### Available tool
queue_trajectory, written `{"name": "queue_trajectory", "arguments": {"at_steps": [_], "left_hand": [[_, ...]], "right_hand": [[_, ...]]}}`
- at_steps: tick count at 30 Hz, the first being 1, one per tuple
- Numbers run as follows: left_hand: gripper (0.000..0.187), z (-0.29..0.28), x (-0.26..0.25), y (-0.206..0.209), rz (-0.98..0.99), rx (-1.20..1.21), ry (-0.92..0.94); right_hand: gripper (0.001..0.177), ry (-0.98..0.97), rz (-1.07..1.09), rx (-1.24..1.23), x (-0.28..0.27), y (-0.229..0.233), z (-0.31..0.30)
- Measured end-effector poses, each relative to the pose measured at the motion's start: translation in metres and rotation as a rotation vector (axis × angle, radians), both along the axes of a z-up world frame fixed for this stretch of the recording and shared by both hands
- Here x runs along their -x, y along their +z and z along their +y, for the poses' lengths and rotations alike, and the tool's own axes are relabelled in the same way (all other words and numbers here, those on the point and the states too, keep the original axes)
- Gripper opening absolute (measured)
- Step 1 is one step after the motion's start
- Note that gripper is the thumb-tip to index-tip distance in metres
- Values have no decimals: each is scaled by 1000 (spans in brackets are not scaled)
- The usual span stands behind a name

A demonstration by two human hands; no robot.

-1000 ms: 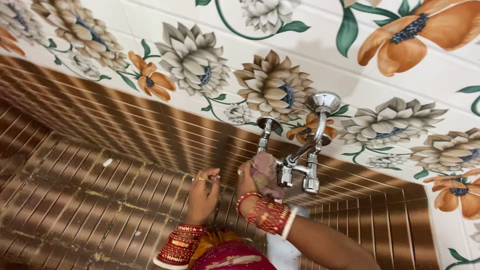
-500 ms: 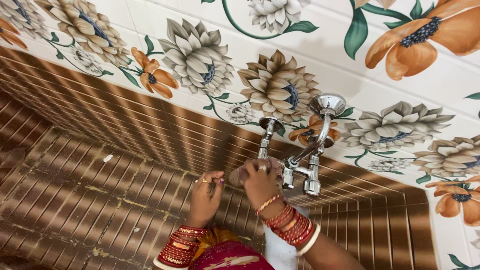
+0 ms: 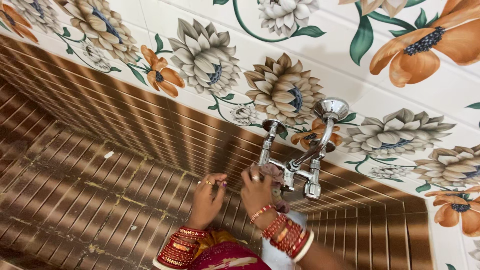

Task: The person wipes a wall-mounted chrome faucet with a cloth.

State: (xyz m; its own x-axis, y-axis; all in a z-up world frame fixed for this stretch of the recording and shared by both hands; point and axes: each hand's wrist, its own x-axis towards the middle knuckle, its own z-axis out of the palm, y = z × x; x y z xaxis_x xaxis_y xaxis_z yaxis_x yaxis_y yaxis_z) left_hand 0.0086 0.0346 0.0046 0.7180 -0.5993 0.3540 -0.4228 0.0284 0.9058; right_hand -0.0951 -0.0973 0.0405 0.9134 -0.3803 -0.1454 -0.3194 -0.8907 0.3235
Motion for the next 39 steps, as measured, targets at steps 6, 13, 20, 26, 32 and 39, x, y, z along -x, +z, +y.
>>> {"name": "queue_trajectory", "arguments": {"at_steps": [6,13,20,26,32,39], "left_hand": [[24,10,-9,1,10,-45,71],[25,18,-18,5,138,-62,104],[26,35,-24,-4,208,-152,135],[24,37,-32,-9,64,-108,134],[22,27,-41,-9,98,-136,126],[20,1,-39,-5,25,-66,22]], "right_hand": [[34,84,490,140,-56,-7,-8],[54,-13,814,214,-114,-52,-54],[47,-10,474,177,-141,-11,-113],[41,-75,457,-82,-104,41,-81],[36,-173,440,-287,-63,86,-52],[33,-100,156,-127,-77,21,-95]]}}
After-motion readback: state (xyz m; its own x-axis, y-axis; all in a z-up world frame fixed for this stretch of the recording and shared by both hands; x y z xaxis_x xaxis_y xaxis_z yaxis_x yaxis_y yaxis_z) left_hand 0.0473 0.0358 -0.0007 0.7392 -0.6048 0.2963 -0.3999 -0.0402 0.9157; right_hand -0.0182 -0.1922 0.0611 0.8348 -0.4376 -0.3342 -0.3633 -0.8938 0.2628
